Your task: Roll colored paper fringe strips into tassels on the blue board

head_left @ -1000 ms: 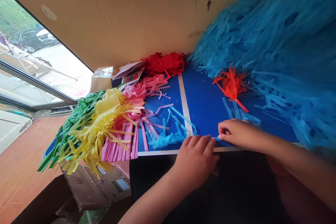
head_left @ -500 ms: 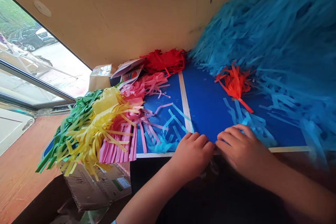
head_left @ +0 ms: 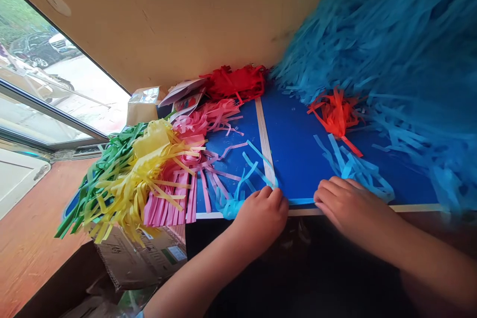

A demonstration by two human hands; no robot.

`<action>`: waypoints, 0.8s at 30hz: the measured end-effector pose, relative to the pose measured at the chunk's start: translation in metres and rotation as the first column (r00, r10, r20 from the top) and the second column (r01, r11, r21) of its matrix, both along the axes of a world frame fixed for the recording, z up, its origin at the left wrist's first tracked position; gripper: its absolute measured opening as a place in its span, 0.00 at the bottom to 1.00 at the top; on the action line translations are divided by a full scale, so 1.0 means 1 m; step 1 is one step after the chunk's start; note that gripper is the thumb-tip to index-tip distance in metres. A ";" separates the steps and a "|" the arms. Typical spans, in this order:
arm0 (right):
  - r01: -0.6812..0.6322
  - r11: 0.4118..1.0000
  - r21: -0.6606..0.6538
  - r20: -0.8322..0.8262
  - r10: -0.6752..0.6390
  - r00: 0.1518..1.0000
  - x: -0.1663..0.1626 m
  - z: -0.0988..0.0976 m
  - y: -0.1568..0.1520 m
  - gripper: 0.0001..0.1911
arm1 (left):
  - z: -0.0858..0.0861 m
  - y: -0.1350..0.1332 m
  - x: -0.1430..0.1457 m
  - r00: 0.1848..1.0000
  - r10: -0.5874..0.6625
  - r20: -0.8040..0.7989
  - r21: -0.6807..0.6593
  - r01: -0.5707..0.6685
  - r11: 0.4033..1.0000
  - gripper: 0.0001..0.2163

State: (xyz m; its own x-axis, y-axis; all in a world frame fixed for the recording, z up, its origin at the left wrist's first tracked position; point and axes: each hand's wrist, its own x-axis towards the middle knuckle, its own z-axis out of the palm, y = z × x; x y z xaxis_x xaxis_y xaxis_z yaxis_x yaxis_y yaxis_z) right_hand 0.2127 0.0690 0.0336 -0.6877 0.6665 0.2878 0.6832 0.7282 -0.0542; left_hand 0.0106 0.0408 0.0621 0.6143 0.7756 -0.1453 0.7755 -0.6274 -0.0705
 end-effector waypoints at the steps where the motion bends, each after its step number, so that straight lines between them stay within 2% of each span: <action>1: 0.009 1.000 -0.012 0.002 -0.009 1.000 0.001 -0.001 0.000 0.15 | 0.000 -0.001 0.000 1.000 0.014 -0.003 0.000 -0.014 1.000 0.08; 7: 0.047 0.990 -0.133 -0.047 -0.053 0.997 0.015 -0.005 0.002 0.14 | 0.002 -0.002 -0.001 0.997 0.078 -0.003 -0.063 -0.078 0.995 0.07; 11: 0.147 0.931 -0.335 -0.045 -0.172 0.984 0.020 -0.004 0.008 0.11 | 0.004 -0.003 -0.011 0.988 0.154 -0.026 -0.118 -0.156 0.981 0.07; 15: 0.245 0.836 -0.491 0.064 -0.246 0.967 0.016 0.006 0.016 0.11 | 0.004 -0.004 -0.018 0.985 0.171 0.007 -0.128 -0.169 0.977 0.07; 20: 0.343 0.758 -0.555 0.248 -0.242 0.938 0.004 0.024 0.025 0.11 | 0.003 0.002 -0.025 0.990 0.124 0.066 -0.122 -0.115 0.986 0.07; 24: 0.385 0.727 -0.568 0.383 -0.181 0.906 -0.007 0.037 0.035 0.10 | 0.006 0.010 -0.033 0.987 0.138 0.087 -0.172 -0.121 0.978 0.09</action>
State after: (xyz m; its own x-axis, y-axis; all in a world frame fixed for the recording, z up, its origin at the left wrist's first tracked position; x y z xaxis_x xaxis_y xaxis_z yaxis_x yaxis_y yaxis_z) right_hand 0.2052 0.1036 0.0708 -0.4168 0.7995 -0.4325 0.9090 0.3705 -0.1909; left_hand -0.0228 0.0513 0.0681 0.5280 0.8196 -0.2224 0.8488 -0.5178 0.1067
